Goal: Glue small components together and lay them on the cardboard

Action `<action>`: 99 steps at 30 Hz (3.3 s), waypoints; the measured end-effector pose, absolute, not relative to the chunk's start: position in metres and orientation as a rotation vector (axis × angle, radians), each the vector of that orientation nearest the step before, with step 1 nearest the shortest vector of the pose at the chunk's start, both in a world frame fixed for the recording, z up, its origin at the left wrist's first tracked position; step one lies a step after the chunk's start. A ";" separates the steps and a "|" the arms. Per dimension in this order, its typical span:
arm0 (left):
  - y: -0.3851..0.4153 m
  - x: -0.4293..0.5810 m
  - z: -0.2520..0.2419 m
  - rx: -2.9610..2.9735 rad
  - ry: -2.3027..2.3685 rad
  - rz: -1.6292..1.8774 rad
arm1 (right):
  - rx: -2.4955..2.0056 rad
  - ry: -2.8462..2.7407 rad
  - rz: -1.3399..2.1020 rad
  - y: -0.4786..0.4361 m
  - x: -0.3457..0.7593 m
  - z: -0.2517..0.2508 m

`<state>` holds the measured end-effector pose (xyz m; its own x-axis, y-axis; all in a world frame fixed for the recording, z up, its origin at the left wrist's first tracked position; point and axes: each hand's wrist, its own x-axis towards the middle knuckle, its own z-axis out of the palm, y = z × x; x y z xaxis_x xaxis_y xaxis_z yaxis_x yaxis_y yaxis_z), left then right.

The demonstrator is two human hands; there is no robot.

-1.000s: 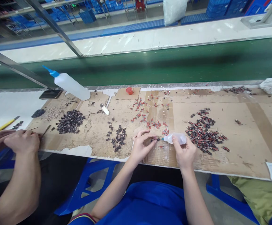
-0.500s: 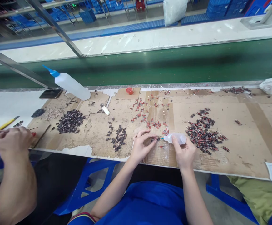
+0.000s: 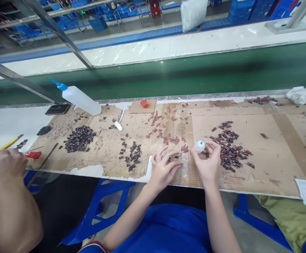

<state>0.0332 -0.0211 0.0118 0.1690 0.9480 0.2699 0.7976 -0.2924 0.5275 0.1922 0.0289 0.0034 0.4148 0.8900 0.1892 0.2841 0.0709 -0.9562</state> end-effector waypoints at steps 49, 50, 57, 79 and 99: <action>-0.009 0.020 0.025 1.561 1.402 1.032 | -1.301 -0.955 1.116 -0.015 0.153 0.009; -0.010 0.021 0.025 1.535 1.399 1.042 | -1.287 -0.953 1.113 -0.015 0.153 0.009; -0.015 0.025 0.028 1.436 1.423 1.058 | -1.223 -1.052 1.171 -0.015 0.160 0.009; -0.007 0.010 0.039 1.869 1.545 0.796 | -1.466 -1.084 0.165 -0.002 0.240 0.024; 0.001 -0.007 0.011 2.063 1.474 0.686 | -1.418 -1.564 0.694 0.017 0.217 0.012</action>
